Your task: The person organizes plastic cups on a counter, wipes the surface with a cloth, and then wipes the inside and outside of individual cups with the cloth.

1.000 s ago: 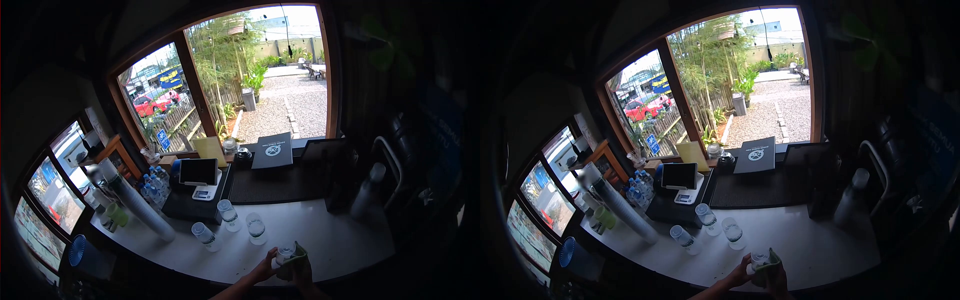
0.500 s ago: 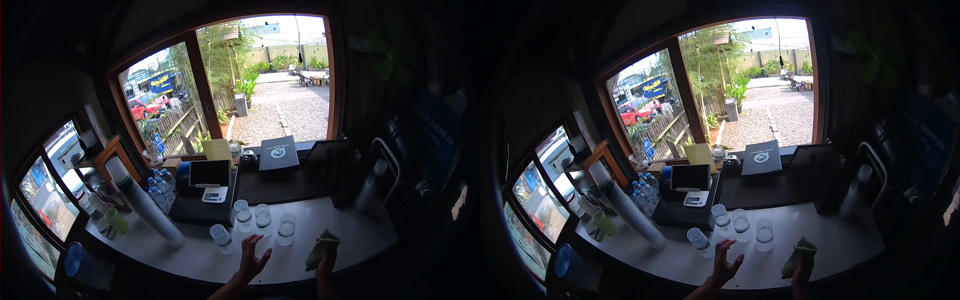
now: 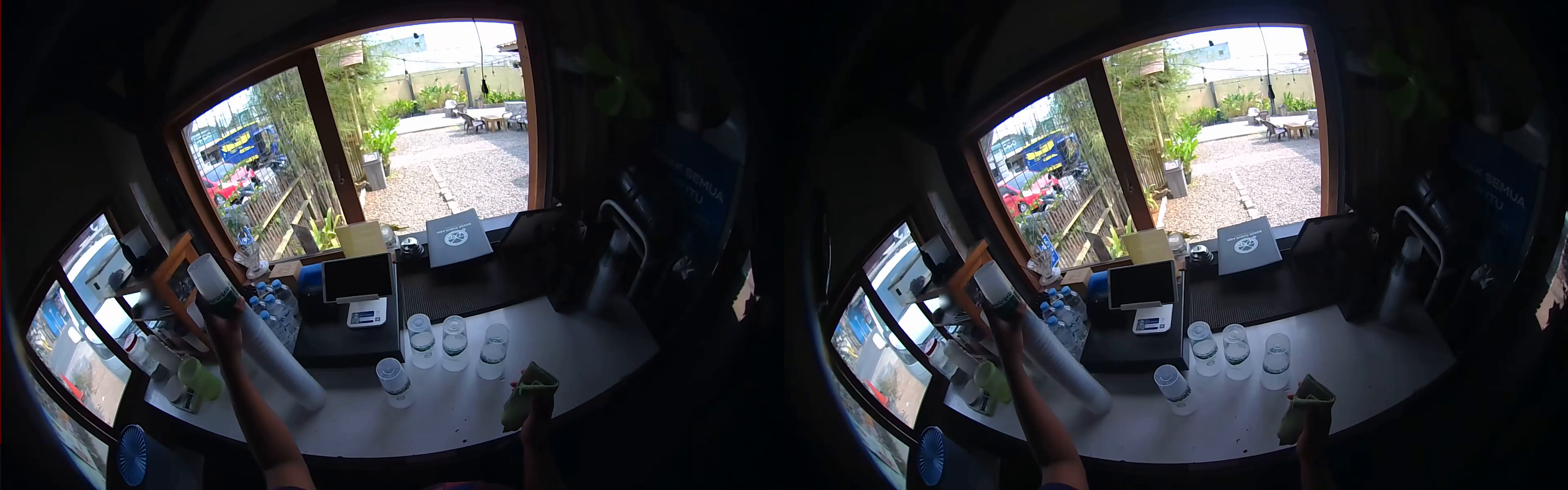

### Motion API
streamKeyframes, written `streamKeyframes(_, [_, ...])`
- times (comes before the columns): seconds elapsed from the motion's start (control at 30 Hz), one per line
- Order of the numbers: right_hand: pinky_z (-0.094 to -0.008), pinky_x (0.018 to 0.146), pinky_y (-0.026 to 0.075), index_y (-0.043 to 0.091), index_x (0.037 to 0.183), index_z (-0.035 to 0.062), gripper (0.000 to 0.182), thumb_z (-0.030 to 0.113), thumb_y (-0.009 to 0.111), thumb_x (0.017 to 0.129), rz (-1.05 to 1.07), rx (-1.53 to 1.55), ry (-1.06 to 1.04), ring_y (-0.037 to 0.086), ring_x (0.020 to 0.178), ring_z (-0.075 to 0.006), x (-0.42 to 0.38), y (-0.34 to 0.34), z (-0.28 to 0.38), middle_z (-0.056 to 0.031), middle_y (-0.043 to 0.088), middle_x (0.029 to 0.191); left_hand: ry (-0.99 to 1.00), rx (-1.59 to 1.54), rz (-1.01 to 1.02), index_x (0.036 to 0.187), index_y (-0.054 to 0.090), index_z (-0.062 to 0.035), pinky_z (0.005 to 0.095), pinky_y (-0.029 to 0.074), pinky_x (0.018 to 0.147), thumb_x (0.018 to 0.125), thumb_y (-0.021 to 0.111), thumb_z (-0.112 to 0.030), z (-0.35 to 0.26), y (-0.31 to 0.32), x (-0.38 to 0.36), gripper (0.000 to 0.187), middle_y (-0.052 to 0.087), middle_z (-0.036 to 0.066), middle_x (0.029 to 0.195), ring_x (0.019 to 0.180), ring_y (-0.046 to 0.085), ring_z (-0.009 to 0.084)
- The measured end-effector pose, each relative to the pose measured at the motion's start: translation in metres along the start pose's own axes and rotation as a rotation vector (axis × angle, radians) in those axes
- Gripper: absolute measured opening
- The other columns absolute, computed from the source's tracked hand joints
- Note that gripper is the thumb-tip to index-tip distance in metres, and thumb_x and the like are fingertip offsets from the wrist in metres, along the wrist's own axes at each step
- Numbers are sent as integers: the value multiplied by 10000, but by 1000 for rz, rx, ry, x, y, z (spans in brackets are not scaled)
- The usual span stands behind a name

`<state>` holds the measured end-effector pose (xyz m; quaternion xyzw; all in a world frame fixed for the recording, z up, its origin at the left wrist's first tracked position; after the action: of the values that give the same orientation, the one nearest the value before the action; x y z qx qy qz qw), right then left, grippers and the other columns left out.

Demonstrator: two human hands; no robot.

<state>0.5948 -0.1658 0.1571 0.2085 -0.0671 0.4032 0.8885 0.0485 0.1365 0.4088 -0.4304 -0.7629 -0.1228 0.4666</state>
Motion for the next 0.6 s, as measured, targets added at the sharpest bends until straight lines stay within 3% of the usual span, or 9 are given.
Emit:
streamKeyframes(0.1, [-370,879,529,467,1366,16,634,532,504,999,-7,-22,0,643,1073,-215,-4,3,7,-126,639,1214,-6,-20,-32,1525,233,-25,443,381,1089,845,786,-388,1,-19,34,949,434,230,1418,1274,489,321])
streamKeyframes(0.23, [-377,888,533,470,1368,32,669,572,525,977,-5,-32,-20,649,1048,-214,2,-1,19,-103,603,1265,116,233,-354,1546,217,-43,522,320,1162,843,759,-483,-50,-62,82,991,303,261,1526,1411,358,401])
streamKeyframes(0.4, [-358,906,523,457,1380,22,688,564,554,966,48,56,-62,618,1110,-198,15,-1,42,-108,598,1286,166,58,-555,1546,267,-63,495,377,1138,890,705,-481,-149,-92,79,893,382,218,1519,1345,469,374])
streamKeyframes(0.47, [-357,934,517,453,1390,29,741,602,581,939,85,72,-45,609,1106,-192,20,-3,40,-86,595,1252,157,-136,-464,1550,245,-39,494,367,1136,866,735,-486,-163,-62,42,953,374,220,1527,1363,447,362])
streamKeyframes(0.5, [-354,973,501,453,1401,34,724,558,625,932,148,80,12,578,1148,-190,21,3,45,-84,542,1278,161,-253,-379,1550,236,-22,492,362,1134,841,767,-485,-168,-33,14,999,378,221,1523,1385,423,347])
streamKeyframes(0.53, [-362,981,495,464,1396,61,659,500,646,938,118,34,-60,577,1138,-184,21,3,48,-80,514,1308,256,-460,-308,1558,191,-18,487,356,1129,794,806,-510,-199,4,-24,1098,379,209,1509,1372,424,344])
streamKeyframes(0.57, [-371,989,490,476,1390,89,600,441,667,943,85,-10,-137,575,1129,-178,24,2,50,-76,486,1337,183,-605,-97,1545,145,-24,489,364,1115,748,838,-525,-200,53,-64,1169,389,196,1455,1335,442,345])
streamKeyframes(0.6, [-370,1026,460,471,1400,98,525,319,663,963,179,-216,-341,512,1215,-177,23,17,72,-78,417,1391,59,-752,199,1494,164,-37,481,369,1101,739,854,-502,-207,114,-111,1124,402,175,1387,1282,472,329])
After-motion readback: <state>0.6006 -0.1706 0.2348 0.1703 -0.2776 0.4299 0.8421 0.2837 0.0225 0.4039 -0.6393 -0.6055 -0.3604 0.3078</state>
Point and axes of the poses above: each hand's wrist, its own x-axis towards the middle knuckle, its own y-axis out of the palm, z = x × y, the point moved 10 cm from there along x, towards the middle knuckle
